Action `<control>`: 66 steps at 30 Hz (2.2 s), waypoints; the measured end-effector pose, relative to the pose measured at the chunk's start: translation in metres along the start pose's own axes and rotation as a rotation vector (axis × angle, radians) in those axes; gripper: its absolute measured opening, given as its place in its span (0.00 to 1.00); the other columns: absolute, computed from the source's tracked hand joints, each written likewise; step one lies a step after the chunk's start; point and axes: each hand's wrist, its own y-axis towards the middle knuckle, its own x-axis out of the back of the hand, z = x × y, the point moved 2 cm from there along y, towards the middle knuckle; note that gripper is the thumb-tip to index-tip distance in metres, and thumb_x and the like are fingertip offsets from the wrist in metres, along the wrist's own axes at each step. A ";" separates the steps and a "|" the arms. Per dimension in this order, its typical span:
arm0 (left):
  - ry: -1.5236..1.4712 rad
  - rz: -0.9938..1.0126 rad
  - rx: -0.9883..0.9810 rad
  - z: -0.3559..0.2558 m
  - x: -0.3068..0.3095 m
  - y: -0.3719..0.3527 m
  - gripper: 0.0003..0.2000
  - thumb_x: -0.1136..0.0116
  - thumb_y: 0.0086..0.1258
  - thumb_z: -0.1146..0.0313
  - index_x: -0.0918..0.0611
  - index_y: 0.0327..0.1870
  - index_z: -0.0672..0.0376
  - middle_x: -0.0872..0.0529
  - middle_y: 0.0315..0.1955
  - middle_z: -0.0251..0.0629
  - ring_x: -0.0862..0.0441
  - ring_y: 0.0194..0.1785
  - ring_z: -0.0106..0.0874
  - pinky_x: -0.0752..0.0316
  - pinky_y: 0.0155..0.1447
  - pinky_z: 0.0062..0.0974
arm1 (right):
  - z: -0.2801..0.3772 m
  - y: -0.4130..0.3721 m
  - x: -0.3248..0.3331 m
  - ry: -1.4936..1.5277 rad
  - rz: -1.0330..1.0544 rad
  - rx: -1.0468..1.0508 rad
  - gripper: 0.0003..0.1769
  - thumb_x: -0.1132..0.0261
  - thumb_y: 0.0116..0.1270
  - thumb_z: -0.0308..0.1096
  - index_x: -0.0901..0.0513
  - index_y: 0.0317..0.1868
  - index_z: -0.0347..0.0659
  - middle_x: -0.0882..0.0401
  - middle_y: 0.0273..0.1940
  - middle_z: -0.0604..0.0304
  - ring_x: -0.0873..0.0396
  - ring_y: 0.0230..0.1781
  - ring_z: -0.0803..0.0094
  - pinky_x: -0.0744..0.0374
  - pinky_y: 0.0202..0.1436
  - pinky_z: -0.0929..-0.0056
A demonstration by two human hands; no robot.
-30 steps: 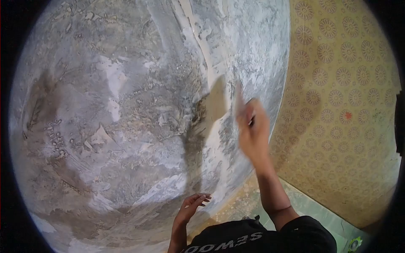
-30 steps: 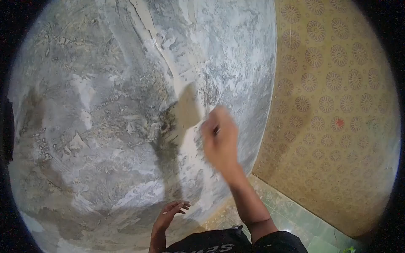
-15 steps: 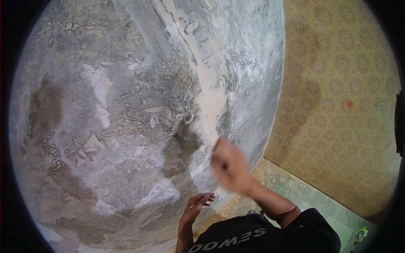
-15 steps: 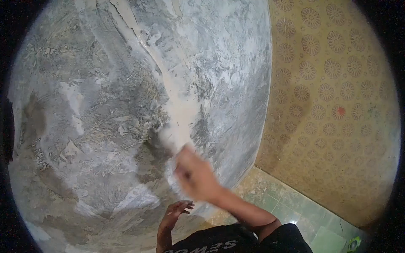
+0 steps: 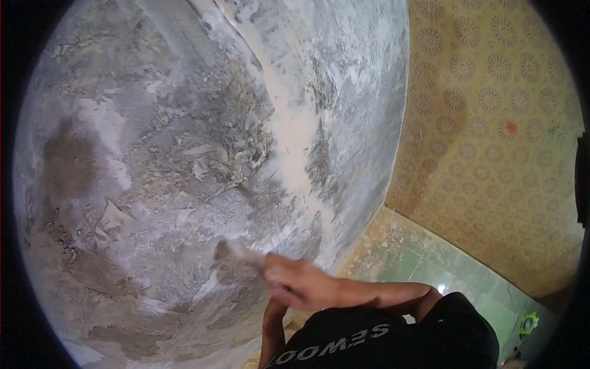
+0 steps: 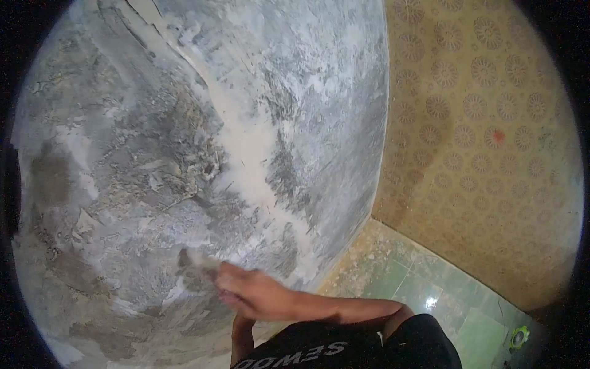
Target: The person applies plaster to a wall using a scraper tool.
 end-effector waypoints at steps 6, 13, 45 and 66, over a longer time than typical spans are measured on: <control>0.027 0.152 0.136 -0.042 -0.009 -0.005 0.16 0.47 0.81 0.59 0.16 0.56 0.61 0.12 0.49 0.34 0.18 0.52 0.26 0.26 0.55 0.27 | -0.103 -0.029 0.100 -0.258 -0.767 -0.167 0.09 0.42 0.62 0.16 0.33 0.31 0.37 0.37 0.28 0.56 0.37 0.28 0.65 0.34 0.33 0.69; -0.031 0.124 0.196 -0.011 0.014 -0.035 0.16 0.47 0.80 0.59 0.16 0.55 0.62 0.12 0.48 0.35 0.18 0.52 0.26 0.25 0.54 0.28 | -0.094 -0.017 -0.012 -0.097 -0.478 -0.155 0.06 0.38 0.61 0.21 0.28 0.36 0.37 0.30 0.36 0.50 0.25 0.34 0.50 0.24 0.41 0.60; 0.082 0.058 0.233 0.003 0.088 -0.088 0.16 0.43 0.77 0.60 0.15 0.53 0.64 0.12 0.45 0.39 0.16 0.50 0.30 0.23 0.53 0.30 | -0.277 -0.183 0.011 -0.145 -0.900 -0.489 0.07 0.45 0.60 0.17 0.33 0.31 0.38 0.37 0.30 0.66 0.37 0.32 0.75 0.34 0.37 0.72; 0.158 0.073 0.306 0.006 0.081 -0.104 0.14 0.45 0.80 0.64 0.16 0.55 0.64 0.12 0.44 0.37 0.17 0.50 0.27 0.23 0.53 0.28 | -0.334 -0.230 -0.052 -0.059 -0.825 -0.508 0.06 0.45 0.65 0.20 0.33 0.32 0.38 0.36 0.31 0.65 0.35 0.33 0.77 0.30 0.39 0.74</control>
